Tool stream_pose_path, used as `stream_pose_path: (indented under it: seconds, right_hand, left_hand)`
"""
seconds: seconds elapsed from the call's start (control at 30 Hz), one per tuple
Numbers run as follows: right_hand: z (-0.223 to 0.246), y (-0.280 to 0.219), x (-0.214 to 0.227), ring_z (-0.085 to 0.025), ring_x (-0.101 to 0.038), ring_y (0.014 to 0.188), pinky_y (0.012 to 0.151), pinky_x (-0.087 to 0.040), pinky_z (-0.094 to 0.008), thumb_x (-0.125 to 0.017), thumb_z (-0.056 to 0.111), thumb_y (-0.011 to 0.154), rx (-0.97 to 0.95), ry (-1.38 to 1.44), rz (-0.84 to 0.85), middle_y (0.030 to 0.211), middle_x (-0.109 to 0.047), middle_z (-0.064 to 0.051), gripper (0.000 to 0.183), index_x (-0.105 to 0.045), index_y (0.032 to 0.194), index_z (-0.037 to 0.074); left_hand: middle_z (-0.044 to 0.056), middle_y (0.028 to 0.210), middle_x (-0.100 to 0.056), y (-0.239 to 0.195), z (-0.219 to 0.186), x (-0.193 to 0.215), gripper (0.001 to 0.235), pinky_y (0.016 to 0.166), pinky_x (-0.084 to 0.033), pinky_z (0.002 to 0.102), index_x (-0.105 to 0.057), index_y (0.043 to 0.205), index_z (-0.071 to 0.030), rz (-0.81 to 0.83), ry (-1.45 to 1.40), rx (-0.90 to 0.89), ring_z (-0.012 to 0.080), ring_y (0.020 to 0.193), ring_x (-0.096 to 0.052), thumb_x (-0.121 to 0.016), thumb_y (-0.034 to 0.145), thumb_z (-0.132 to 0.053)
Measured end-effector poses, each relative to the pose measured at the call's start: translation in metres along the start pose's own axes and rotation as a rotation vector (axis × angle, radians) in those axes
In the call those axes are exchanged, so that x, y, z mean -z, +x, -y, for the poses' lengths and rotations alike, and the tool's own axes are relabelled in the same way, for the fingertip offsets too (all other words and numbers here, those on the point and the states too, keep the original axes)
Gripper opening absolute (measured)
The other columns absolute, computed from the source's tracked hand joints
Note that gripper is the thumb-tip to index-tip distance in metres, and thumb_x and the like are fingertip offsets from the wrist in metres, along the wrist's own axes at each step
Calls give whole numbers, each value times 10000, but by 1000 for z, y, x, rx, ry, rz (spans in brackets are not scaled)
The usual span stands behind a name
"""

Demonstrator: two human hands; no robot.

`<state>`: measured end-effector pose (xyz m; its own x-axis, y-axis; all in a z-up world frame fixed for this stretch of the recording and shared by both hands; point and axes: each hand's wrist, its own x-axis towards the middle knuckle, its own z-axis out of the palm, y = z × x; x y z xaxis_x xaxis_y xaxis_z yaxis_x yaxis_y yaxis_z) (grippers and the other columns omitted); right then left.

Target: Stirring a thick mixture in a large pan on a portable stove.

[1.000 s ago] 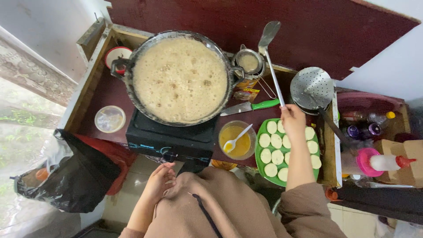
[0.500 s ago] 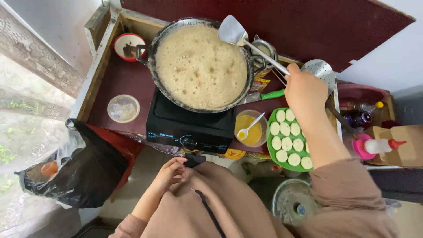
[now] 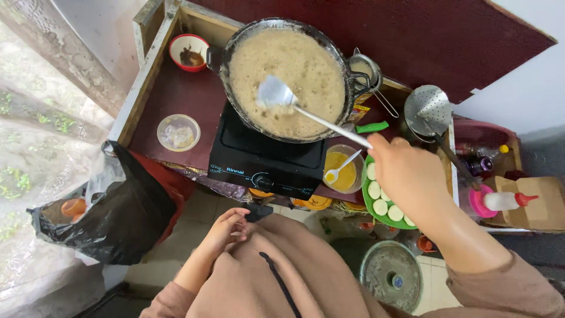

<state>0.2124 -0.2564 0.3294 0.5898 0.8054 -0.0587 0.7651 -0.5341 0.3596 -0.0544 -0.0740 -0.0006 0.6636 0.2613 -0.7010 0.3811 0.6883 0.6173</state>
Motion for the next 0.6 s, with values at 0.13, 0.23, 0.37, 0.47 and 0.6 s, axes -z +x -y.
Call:
stream_pose_path:
  seconds: [0.13, 0.23, 0.37, 0.47, 0.6]
  right_hand:
    - [-13, -9, -16, -376, -748, 649, 611, -610, -523, -476, 232, 1047, -10, -34, 57, 818, -668, -135, 176, -633, 1118, 198]
    - [-25, 8, -41, -385, -734, 637, 563, -586, -525, -468, 201, 1050, -69, -81, -23, 805, -636, -139, 172, -634, 1083, 170]
    - [-34, 56, -73, -398, -734, 641, 581, -582, -516, -494, 250, 1090, -96, -117, -193, 802, -624, -140, 147, -628, 1119, 198]
    - [-34, 93, -79, -381, -741, 632, 550, -583, -503, -507, 229, 1098, -117, -53, -225, 836, -656, -165, 171, -652, 1169, 171]
    - [-32, 109, -63, -393, -757, 650, 540, -591, -507, -498, 198, 1106, -151, -17, -202, 845, -685, -201, 180, -662, 1145, 137]
  left_hand:
    - [129, 884, -651, 2, 7, 6, 295, 678, -672, 389, -702, 1204, -79, -18, -2, 2, 216, 766, -695, -609, 971, -232]
    - [115, 881, -637, 2, 10, 7, 289, 680, -670, 372, -697, 1202, -82, -24, 4, 3, 203, 771, -687, -586, 980, -231]
    - [132, 891, -646, 2, 10, 8, 284, 692, -669, 398, -704, 1206, -84, -27, 3, 3, 224, 782, -695, -592, 989, -228]
    - [131, 886, -648, 1, 8, 4, 277, 686, -667, 397, -703, 1201, -89, -26, 3, 1, 226, 779, -698, -594, 990, -231]
    - [126, 873, -642, 4, 14, 3, 271, 677, -663, 378, -695, 1191, -86, -16, -3, 5, 218, 770, -693, -593, 983, -228]
